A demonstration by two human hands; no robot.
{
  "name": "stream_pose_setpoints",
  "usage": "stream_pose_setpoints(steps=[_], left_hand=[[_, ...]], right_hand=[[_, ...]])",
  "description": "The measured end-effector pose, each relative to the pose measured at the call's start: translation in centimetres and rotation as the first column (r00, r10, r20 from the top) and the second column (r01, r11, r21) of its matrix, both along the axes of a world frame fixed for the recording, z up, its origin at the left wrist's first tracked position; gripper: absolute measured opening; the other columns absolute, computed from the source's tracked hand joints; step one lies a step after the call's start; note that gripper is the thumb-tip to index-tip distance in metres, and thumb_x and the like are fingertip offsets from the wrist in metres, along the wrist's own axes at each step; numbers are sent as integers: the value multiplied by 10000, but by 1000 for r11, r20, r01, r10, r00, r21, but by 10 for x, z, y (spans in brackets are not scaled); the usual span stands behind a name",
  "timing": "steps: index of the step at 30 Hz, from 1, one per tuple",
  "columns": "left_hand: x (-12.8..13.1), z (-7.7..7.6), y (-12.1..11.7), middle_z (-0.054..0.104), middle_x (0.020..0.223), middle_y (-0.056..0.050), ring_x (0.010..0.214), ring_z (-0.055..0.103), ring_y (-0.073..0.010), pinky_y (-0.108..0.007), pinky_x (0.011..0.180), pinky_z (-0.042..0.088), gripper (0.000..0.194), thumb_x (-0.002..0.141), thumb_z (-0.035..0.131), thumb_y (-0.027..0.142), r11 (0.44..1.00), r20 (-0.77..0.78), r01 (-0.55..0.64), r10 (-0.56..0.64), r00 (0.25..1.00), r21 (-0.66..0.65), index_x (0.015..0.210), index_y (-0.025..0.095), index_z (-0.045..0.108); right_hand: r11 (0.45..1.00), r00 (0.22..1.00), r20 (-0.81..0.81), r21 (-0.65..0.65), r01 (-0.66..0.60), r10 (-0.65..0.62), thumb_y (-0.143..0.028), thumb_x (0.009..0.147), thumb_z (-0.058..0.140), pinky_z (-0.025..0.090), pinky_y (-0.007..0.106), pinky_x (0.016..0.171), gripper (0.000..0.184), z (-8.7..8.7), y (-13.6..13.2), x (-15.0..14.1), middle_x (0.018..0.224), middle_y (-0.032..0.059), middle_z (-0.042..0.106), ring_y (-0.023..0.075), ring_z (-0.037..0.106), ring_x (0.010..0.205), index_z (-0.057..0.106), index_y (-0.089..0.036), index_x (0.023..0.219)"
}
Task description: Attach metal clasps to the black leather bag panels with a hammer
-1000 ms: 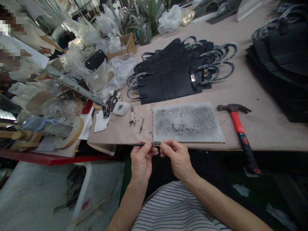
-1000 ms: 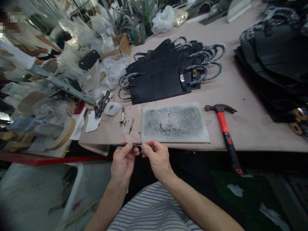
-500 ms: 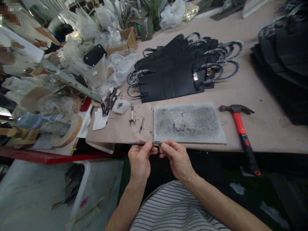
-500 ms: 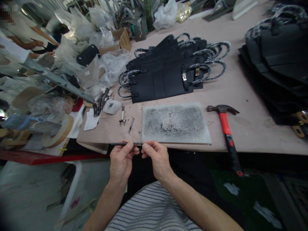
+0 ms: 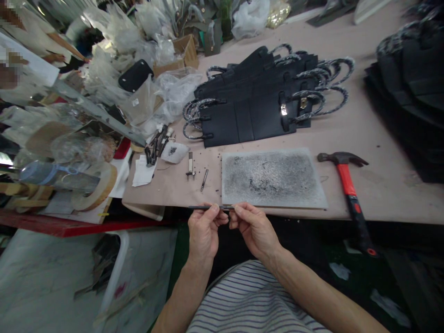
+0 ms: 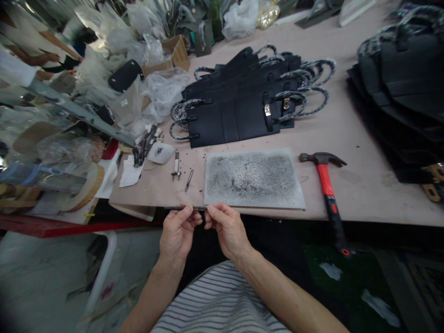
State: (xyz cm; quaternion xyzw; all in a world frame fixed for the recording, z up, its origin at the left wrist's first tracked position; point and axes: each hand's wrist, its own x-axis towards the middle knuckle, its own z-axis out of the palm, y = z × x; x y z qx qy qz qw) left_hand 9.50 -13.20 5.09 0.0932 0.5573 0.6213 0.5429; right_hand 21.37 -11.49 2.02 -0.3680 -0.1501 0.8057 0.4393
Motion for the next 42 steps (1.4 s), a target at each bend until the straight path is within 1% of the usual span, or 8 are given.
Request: stream_pose_setpoints(steps=[4, 8, 16, 23, 27, 32, 36, 42], left_hand=[[1, -1, 0, 692, 574, -10, 505, 651, -117, -197, 518, 561, 334, 584, 882, 272, 1000, -17, -18, 18, 1000, -14, 757, 129, 634], [2, -2, 0, 689, 575, -7, 506, 654, -121, -206, 512, 568, 352, 561, 892, 273, 999, -34, -39, 38, 999, -24, 751, 125, 637], [4, -4, -2, 691, 582, -8, 501, 656, -125, -210, 508, 566, 351, 576, 881, 270, 998, -79, -55, 53, 995, -29, 771, 123, 629], [4, -5, -5, 699, 601, -19, 528, 664, -129, -217, 531, 575, 357, 592, 878, 267, 999, -80, -45, 44, 996, -14, 801, 121, 628], [4, -6, -7, 709, 654, -11, 551, 676, -129, -218, 550, 577, 342, 596, 871, 221, 999, -46, -39, 40, 998, 25, 820, 128, 630], [1, -5, -10, 743, 812, -24, 631, 705, -135, -236, 622, 588, 319, 609, 841, 152, 994, -2, -15, 15, 1000, 108, 856, 145, 639], [-1, -2, -12, 738, 840, -10, 667, 705, -135, -254, 674, 589, 286, 617, 810, 119, 985, -10, 15, -13, 1000, 170, 841, 163, 638], [-1, 3, -13, 710, 818, -11, 723, 698, -166, -314, 741, 576, 183, 628, 750, 120, 970, -64, 96, -84, 994, 224, 749, 174, 624]], right_hand=[[1000, 1000, -7, -7, -2, 2, -430, 712, 841, 454, 230, 583, 301, -2, 0, -1, 648, -1, 632, 103, 547, 570, 697, -165, 717], [1000, 1000, 9, -13, -3, 3, -420, 696, 853, 448, 227, 574, 307, -3, 0, -1, 648, -6, 629, 98, 539, 563, 680, -166, 701], [1000, 1000, 20, -22, -6, 7, -418, 703, 845, 446, 232, 571, 305, -4, -2, 1, 640, -7, 625, 96, 533, 551, 680, -161, 708], [999, 992, 120, 28, 27, -30, -439, 693, 848, 433, 226, 548, 317, -3, -3, -1, 643, -5, 629, 92, 530, 551, 705, -157, 714], [998, 988, 150, 44, 42, -48, -436, 680, 856, 442, 225, 543, 307, -5, -5, -1, 644, -1, 643, 93, 536, 558, 737, -160, 745], [996, 990, 130, 80, 40, -50, -388, 681, 861, 506, 239, 604, 281, -5, -6, 0, 688, 15, 693, 113, 593, 621, 781, -178, 849], [992, 997, 71, 124, 25, -34, -343, 693, 855, 536, 264, 646, 242, -3, -6, 2, 742, 11, 725, 127, 636, 639, 781, -210, 882], [985, 998, 41, 171, 34, -41, -305, 700, 846, 531, 263, 658, 190, 0, -7, 4, 773, 7, 724, 134, 640, 679, 767, -224, 853]])
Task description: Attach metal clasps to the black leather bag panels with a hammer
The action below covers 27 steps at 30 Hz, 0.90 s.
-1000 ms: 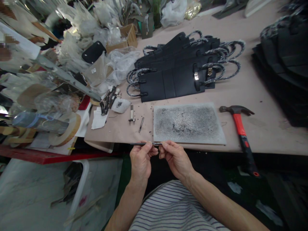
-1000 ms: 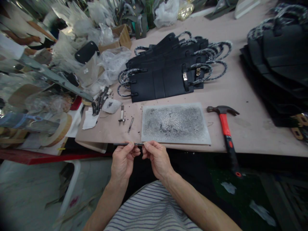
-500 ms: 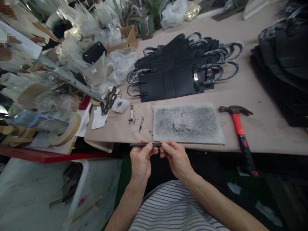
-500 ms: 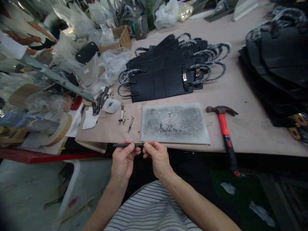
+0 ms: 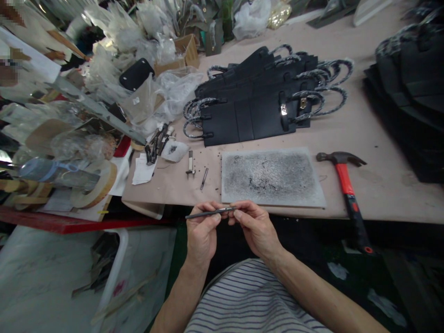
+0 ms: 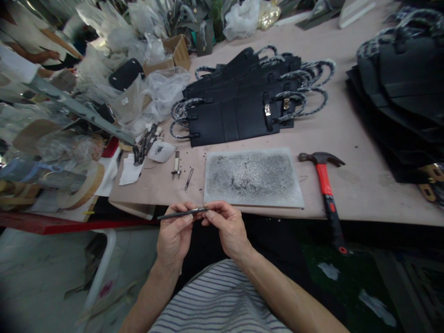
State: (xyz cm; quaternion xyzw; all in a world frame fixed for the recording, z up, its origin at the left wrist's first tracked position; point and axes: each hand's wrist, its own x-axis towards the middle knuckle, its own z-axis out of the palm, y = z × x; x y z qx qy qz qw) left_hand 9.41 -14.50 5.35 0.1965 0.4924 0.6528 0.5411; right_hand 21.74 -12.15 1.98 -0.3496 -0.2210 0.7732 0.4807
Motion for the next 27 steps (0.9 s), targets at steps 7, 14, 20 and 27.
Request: stream_pose_setpoints(steps=[7, 14, 20, 27], left_hand=[[1, -2, -2, 682, 805, -12, 768, 674, -174, -326, 760, 558, 153, 622, 726, 125, 999, -44, 0, -1, 999, -35, 699, 182, 606], [-2, -5, 0, 722, 871, -33, 738, 698, -156, -283, 721, 566, 205, 659, 773, 159, 996, 4, 9, -9, 1000, -86, 822, 163, 647], [-2, -8, 2, 725, 863, -32, 725, 701, -147, -265, 707, 575, 249, 661, 799, 172, 994, 30, 9, -6, 1000, -113, 846, 151, 633], [-15, -20, 15, 711, 808, -18, 604, 661, -115, -227, 584, 557, 458, 678, 833, 273, 973, -35, 1, -9, 999, -231, 1027, 149, 564]], right_hand=[[1000, 1000, 11, -8, -10, 10, -303, 695, 843, 515, 270, 648, 188, 3, 1, 0, 779, 8, 715, 126, 614, 644, 752, -218, 835], [999, 999, 33, -50, -10, 12, -327, 698, 841, 505, 247, 595, 201, -3, 3, -2, 716, 12, 693, 123, 597, 629, 754, -193, 820], [998, 998, 56, -55, -17, 20, -336, 687, 847, 505, 253, 584, 225, -6, 4, -3, 687, 4, 671, 118, 576, 600, 735, -184, 809], [984, 909, 407, 106, -141, 86, -454, 798, 755, 526, 310, 626, 330, -20, 9, 2, 789, 23, 694, 162, 624, 655, 702, -195, 996]])
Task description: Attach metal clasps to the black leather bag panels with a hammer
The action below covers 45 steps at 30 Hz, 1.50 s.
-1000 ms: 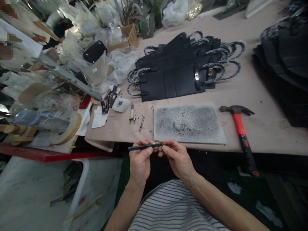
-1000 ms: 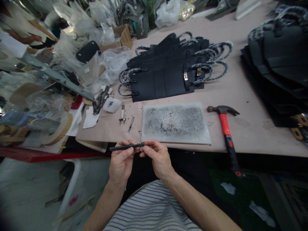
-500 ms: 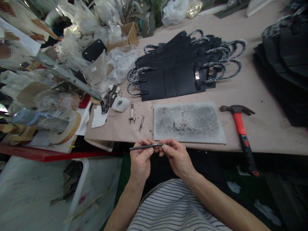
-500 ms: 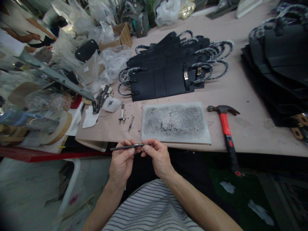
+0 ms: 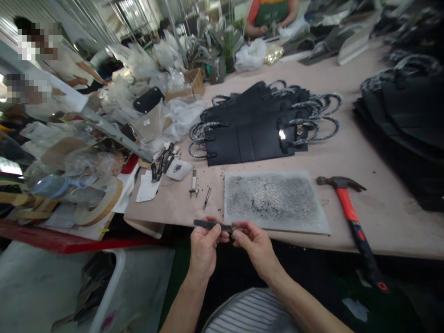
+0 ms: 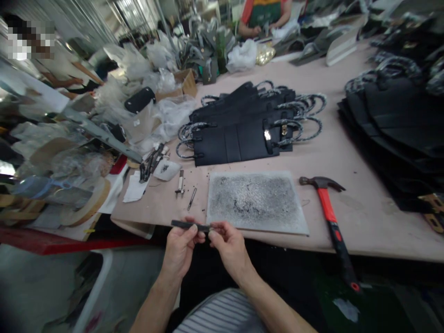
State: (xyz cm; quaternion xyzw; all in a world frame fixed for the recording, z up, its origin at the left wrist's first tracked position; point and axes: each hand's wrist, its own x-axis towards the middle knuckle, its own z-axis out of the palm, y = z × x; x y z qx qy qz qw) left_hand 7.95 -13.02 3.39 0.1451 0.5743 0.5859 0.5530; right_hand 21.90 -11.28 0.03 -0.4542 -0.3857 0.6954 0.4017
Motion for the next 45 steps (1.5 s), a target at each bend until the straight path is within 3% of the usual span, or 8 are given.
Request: stream_pose_setpoints(steps=[3, 7, 12, 17, 27, 32, 40, 45], left_hand=[[-16, -13, 21, 695, 740, -3, 528, 624, -116, -215, 495, 515, 559, 672, 823, 328, 998, -126, 40, -47, 991, -55, 1105, 146, 519], [-48, -27, 64, 616, 595, 48, 395, 516, -97, -189, 385, 398, 423, 691, 767, 291, 970, -389, 173, -228, 892, -171, 1032, 140, 567], [-86, -33, 123, 634, 599, 14, 451, 562, -117, -205, 449, 415, 135, 769, 653, 190, 920, -667, 297, -391, 634, -257, 897, 146, 658], [-98, -40, 165, 719, 701, -35, 638, 678, -178, -240, 570, 466, 110, 775, 651, 154, 820, -789, 327, -556, 260, -470, 865, 143, 713], [-90, -44, 191, 768, 947, -103, 938, 700, -260, -313, 780, 466, 148, 787, 683, 251, 774, -791, 166, -596, -138, -611, 903, 172, 729], [-90, -44, 195, 759, 916, -88, 899, 699, -245, -296, 748, 461, 178, 738, 733, 256, 749, -760, 131, -638, -124, -650, 894, 172, 711], [-91, -46, 198, 749, 997, -99, 958, 688, -238, -290, 788, 456, 282, 783, 748, 329, 780, -787, 102, -611, -86, -617, 998, 153, 697], [-92, -37, 220, 744, 978, -114, 955, 689, -245, -315, 813, 469, 256, 909, 615, 379, 832, -837, 117, -524, -159, -543, 1003, 154, 692]], right_hand=[[953, 943, 333, 292, -80, -23, -398, 885, 648, 535, 355, 696, 264, -9, 14, 13, 874, 52, 700, 210, 655, 758, 681, -217, 1075], [787, 787, 581, 578, -217, -210, -324, 924, 566, 535, 394, 818, 187, -19, 47, 43, 989, 85, 693, 253, 664, 918, 662, -232, 1055], [705, 503, 765, 609, -364, -402, -300, 943, 526, 524, 421, 816, 185, -35, 87, 85, 1067, 106, 675, 274, 643, 942, 647, -204, 1045], [654, 262, 781, 620, -433, -567, -261, 924, 542, 483, 467, 907, 205, -52, 102, 107, 1209, 131, 651, 313, 598, 1073, 660, -190, 1077], [651, 277, 756, 652, -388, -593, -256, 926, 544, 439, 462, 979, 238, -60, 102, 107, 1252, 121, 648, 302, 580, 1131, 668, -202, 1122], [647, 297, 747, 664, -374, -595, -269, 927, 543, 427, 468, 980, 255, -61, 102, 108, 1257, 124, 645, 308, 576, 1126, 670, -196, 1136], [681, 299, 782, 624, -383, -547, -272, 943, 521, 417, 477, 967, 254, -53, 101, 109, 1259, 139, 634, 323, 557, 1144, 657, -174, 1133], [665, 296, 773, 633, -395, -560, -277, 947, 521, 414, 479, 964, 250, -57, 102, 109, 1256, 134, 635, 318, 561, 1125, 651, -181, 1137]])
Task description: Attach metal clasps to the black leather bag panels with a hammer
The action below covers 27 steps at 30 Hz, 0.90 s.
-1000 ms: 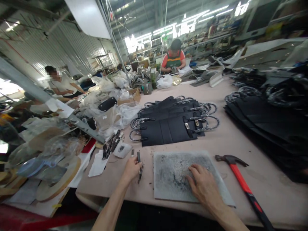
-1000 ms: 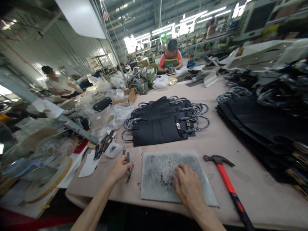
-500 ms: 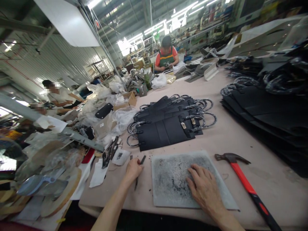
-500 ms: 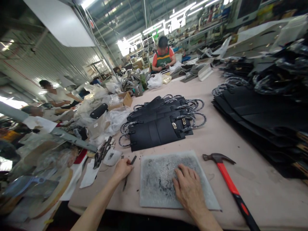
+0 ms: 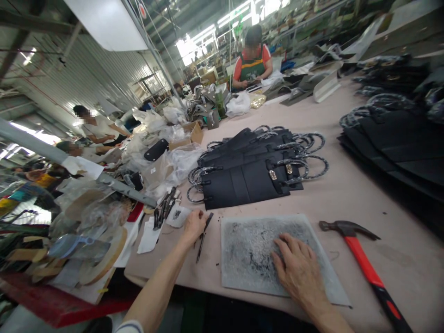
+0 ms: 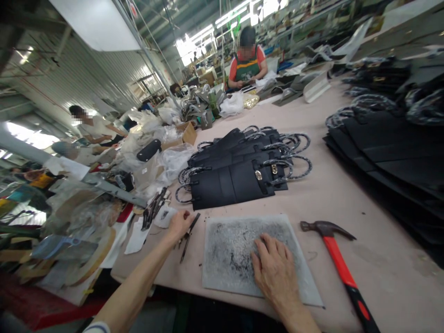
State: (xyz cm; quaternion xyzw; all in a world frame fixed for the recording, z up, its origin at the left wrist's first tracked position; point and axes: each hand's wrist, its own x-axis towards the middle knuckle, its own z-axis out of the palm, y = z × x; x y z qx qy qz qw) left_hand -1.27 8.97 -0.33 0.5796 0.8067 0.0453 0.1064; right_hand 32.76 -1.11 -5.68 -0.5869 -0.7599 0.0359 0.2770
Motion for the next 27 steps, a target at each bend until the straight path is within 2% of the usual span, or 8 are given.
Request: stream_pose_setpoints(steps=[5, 9, 12, 14, 18, 22, 25, 27], left_hand=[[9, 14, 47, 644, 1283, -158, 1210, 606, -261, -366, 1041, 425, 306, 941, 524, 254, 980, -279, 200, -194, 940, -9, 1215, 144, 602], [12, 16, 71, 695, 1148, -202, 1188, 629, -326, -543, 1176, 255, 380, 813, 533, 60, 963, -334, 229, -263, 905, -139, 1189, 81, 588], [6, 18, 75, 721, 1060, -213, 1102, 671, -349, -593, 1140, 275, 367, 769, 528, 28, 941, -335, 268, -326, 884, -209, 1126, 65, 608], [0, 25, 75, 723, 1081, -205, 1104, 671, -335, -538, 1103, 339, 307, 800, 503, 44, 920, -328, 315, -379, 865, -233, 1074, 94, 631], [-8, 57, 62, 734, 1070, -162, 1078, 675, -292, -380, 948, 454, 226, 890, 465, 140, 880, -291, 398, -464, 836, -260, 987, 153, 668], [8, 118, 18, 742, 957, -79, 971, 682, -237, -315, 857, 455, 233, 923, 451, 244, 843, -114, 515, -533, 838, -154, 937, 195, 678], [23, 162, -37, 697, 779, -21, 785, 653, -197, -285, 732, 449, 266, 919, 448, 327, 854, 97, 496, -486, 868, -156, 796, 209, 653], [23, 179, -78, 659, 704, 6, 694, 620, -177, -268, 678, 451, 274, 910, 455, 363, 866, 231, 463, -420, 878, -186, 795, 215, 656]], right_hand=[[1000, 1000, -6, 17, 15, -15, -261, 940, 525, 409, 484, 967, 247, -4, 1, -2, 1258, 128, 633, 319, 555, 1126, 649, -189, 1141], [1000, 999, -24, -2, 26, -27, -223, 921, 541, 398, 481, 992, 258, -1, 1, -3, 1272, 126, 628, 317, 548, 1143, 650, -192, 1152], [999, 998, -48, -23, 41, -42, -197, 909, 544, 393, 477, 1006, 276, 2, 0, -4, 1290, 115, 625, 312, 546, 1156, 647, -207, 1165], [998, 997, -68, -32, 46, -48, -187, 902, 545, 396, 477, 1009, 286, 4, 0, -4, 1292, 111, 625, 309, 546, 1159, 643, -216, 1169], [998, 993, -114, -52, 39, -45, -163, 879, 549, 403, 479, 1014, 286, 6, 0, -5, 1293, 112, 622, 305, 546, 1174, 646, -221, 1142], [995, 969, -243, -94, 19, -41, -188, 863, 570, 403, 507, 1029, 284, 4, 1, -5, 1281, 100, 640, 311, 556, 1186, 662, -225, 1129], [986, 809, -576, -166, 27, -119, -345, 834, 659, 404, 554, 1049, 310, 8, 5, 0, 1245, 104, 675, 337, 580, 1185, 683, -234, 1123], [962, 477, -842, -274, 22, -251, -481, 818, 687, 442, 563, 1028, 421, 16, 9, 8, 1262, 103, 679, 336, 621, 1152, 673, -251, 1170]])
